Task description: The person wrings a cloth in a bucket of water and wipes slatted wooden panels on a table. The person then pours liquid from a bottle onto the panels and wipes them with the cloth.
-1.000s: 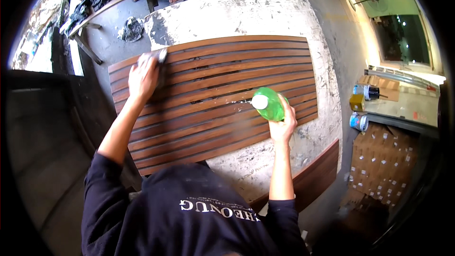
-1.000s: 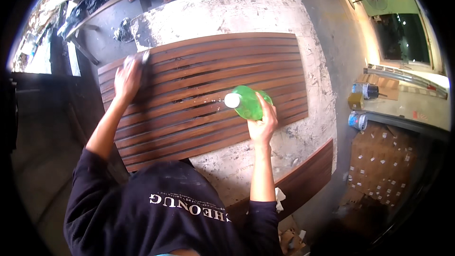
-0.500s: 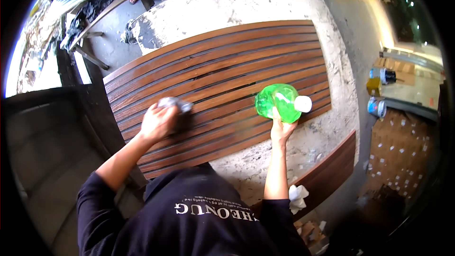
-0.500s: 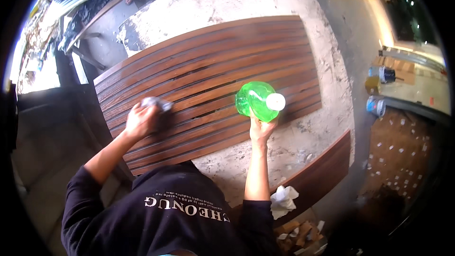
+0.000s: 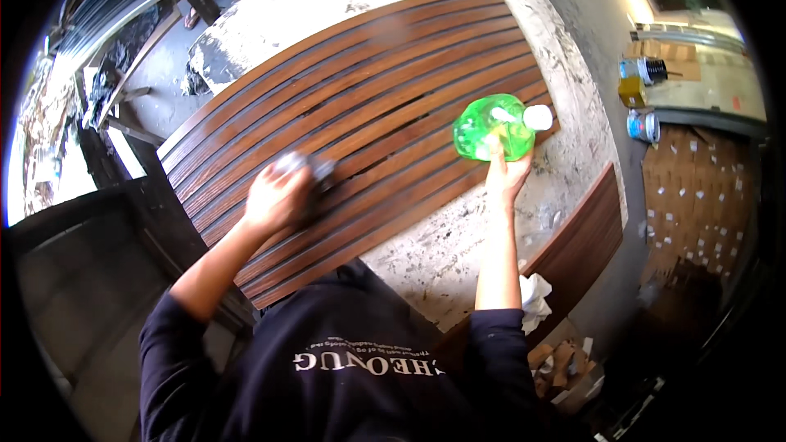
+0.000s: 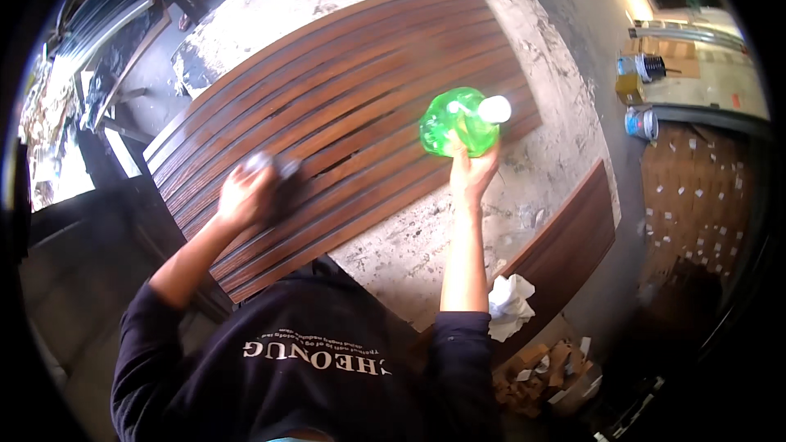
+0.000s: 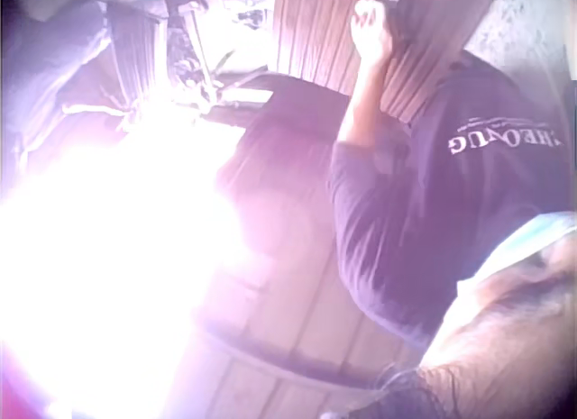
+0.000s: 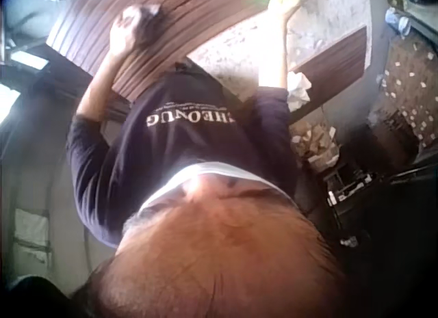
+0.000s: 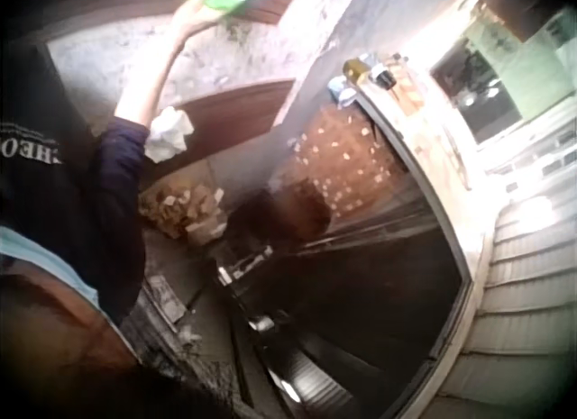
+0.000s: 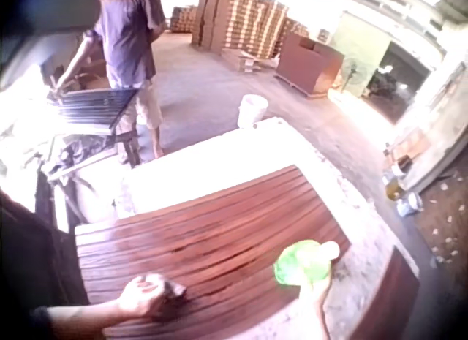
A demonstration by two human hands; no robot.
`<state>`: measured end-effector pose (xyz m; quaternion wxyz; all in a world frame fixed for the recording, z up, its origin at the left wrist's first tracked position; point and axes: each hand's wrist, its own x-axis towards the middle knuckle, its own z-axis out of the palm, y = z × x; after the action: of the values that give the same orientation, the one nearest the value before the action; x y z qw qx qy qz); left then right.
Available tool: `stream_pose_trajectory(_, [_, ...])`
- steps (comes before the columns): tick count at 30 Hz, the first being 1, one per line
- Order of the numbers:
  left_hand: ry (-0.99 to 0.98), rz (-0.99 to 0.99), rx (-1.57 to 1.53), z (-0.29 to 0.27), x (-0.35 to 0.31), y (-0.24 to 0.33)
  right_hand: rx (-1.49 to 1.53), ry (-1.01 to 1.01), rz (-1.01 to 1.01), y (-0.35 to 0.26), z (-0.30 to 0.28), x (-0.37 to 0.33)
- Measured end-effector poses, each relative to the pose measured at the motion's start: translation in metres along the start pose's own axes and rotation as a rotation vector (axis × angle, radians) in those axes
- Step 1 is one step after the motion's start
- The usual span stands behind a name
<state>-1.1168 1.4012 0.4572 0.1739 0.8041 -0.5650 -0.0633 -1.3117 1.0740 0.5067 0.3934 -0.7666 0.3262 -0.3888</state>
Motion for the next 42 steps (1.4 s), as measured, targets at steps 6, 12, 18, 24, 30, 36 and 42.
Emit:
stream_pose_trajectory(6, [0.006, 0.161, -0.139, -0.018, -0.069, -0.008, -0.033, 0.02, 0.021, 0.029, -0.027, -0.01])
stream_pose_trajectory(12, [0.066, 0.321, 0.061, 0.031, 0.172, 0.079, -0.115, 0.122, -0.048, 0.028, -0.015, -0.012])
stream_pose_trajectory(18, [-0.064, -0.046, 0.011, 0.026, 0.095, 0.065, -0.073, 0.107, -0.083, 0.035, -0.021, -0.008])
stream_pose_trajectory(24, [-0.006, -0.038, -0.036, -0.009, -0.032, 0.026, 0.01, 0.109, 0.012, 0.023, -0.021, -0.013])
stream_pose_trajectory(30, [0.088, 0.089, 0.004, 0.033, 0.174, 0.084, -0.036, 0.171, -0.033, 0.021, -0.013, -0.01])
stream_pose_trajectory(36, [0.042, -0.061, -0.021, 0.024, 0.122, 0.078, -0.055, 0.126, -0.072, 0.027, -0.022, -0.007])
stream_pose_trajectory(42, [-0.189, 0.059, -0.138, -0.031, -0.104, 0.038, 0.0, 0.137, -0.058, 0.026, -0.017, -0.009])
